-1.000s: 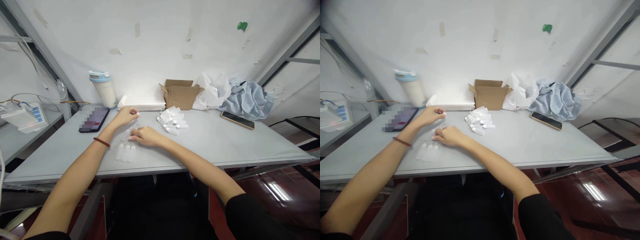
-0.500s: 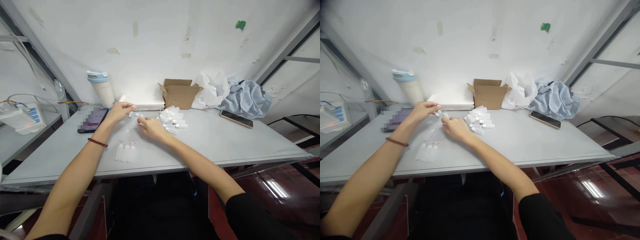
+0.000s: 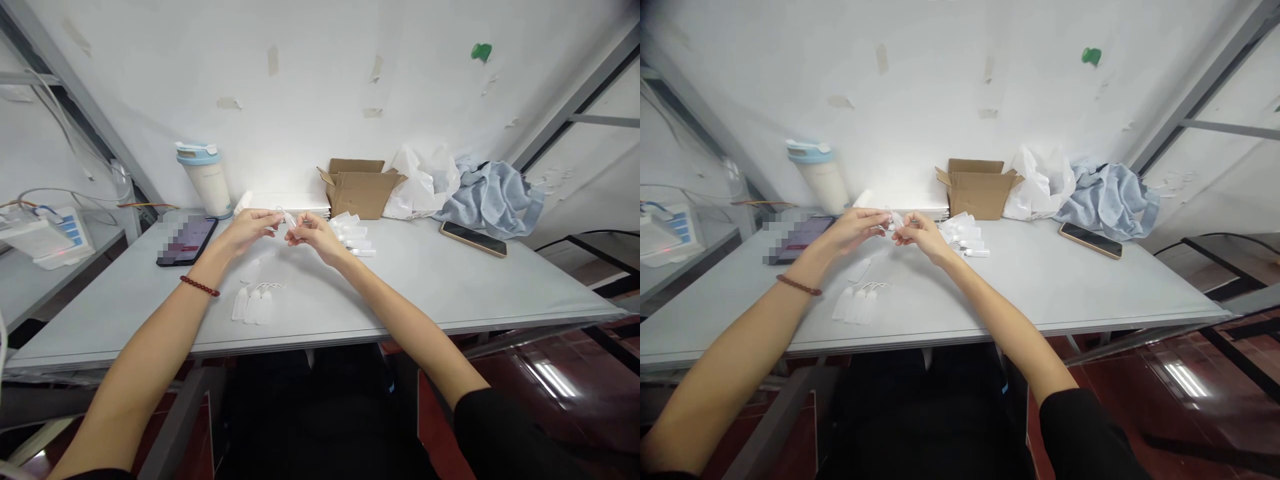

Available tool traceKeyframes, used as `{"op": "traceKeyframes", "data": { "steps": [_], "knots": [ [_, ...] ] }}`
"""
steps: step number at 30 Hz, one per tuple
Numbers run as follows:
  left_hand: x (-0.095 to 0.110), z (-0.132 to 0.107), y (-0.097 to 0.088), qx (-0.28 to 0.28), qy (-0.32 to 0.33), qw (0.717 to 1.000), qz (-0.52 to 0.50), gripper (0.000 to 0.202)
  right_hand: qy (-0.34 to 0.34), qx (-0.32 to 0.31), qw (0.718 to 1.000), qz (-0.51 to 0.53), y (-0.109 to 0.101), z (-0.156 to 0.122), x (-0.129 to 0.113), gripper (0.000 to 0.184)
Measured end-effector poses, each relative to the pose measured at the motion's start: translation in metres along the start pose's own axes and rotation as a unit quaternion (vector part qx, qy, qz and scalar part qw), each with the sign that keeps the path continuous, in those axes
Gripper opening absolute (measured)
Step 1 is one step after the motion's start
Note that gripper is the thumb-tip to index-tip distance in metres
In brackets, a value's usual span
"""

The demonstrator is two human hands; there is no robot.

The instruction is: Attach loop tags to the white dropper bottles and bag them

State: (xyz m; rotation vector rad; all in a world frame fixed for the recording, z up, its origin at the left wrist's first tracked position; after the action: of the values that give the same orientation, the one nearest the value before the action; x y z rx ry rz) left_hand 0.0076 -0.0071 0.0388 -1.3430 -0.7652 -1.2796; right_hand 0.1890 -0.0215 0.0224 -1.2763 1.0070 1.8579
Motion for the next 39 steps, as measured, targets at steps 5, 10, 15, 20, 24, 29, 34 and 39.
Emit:
{"op": "traceKeyframes", "data": {
  "steps": [5, 10, 15, 20, 24, 29, 34, 39],
  "knots": [
    [-0.001, 0.002, 0.005, 0.010, 0.012, 0.997, -0.069, 0.030, 0.008, -0.015, 0.997, 0.080, -0.007, 0.004, 0.003, 0.028],
    [0.000, 0.002, 0.008, 0.002, 0.027, 0.997, -0.074, 0.031, 0.042, -0.027, 0.991, 0.124, -0.007, 0.005, 0.004, 0.023],
    [0.005, -0.003, 0.010, -0.057, 0.029, 0.997, -0.037, 0.033, 0.078, -0.006, 0.985, 0.153, -0.005, 0.002, 0.002, 0.021],
    [0.005, -0.004, 0.011, -0.064, 0.037, 0.997, -0.014, 0.035, 0.083, 0.039, 0.982, 0.163, -0.004, 0.001, 0.002, 0.020],
    [0.002, -0.002, 0.011, -0.046, 0.047, 0.998, 0.021, 0.038, 0.107, 0.043, 0.978, 0.173, -0.003, 0.002, 0.004, 0.017],
    [0.000, -0.001, 0.011, -0.037, 0.063, 0.992, 0.102, 0.039, 0.147, 0.051, 0.971, 0.182, -0.004, 0.004, 0.008, 0.014],
    [-0.001, -0.001, 0.012, -0.044, 0.059, 0.992, 0.100, 0.035, 0.152, 0.077, 0.973, 0.156, -0.004, 0.003, 0.008, 0.014],
    [-0.001, -0.003, 0.017, -0.085, -0.003, 0.996, 0.014, 0.034, 0.140, 0.088, 0.982, 0.086, 0.000, 0.002, 0.006, 0.025]
  ]
}}
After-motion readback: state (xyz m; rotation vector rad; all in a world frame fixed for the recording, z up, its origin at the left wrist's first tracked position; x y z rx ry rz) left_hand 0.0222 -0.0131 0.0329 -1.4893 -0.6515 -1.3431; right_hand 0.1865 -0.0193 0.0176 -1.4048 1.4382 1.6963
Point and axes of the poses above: each hand's wrist, its own z-axis towards the middle knuckle, its own y-axis out of the palm, x = y × z, the point moved 1 cm from there along z, towards the middle knuckle, and after that the axes turned 7 degrees about z, right-handed, at the moved point
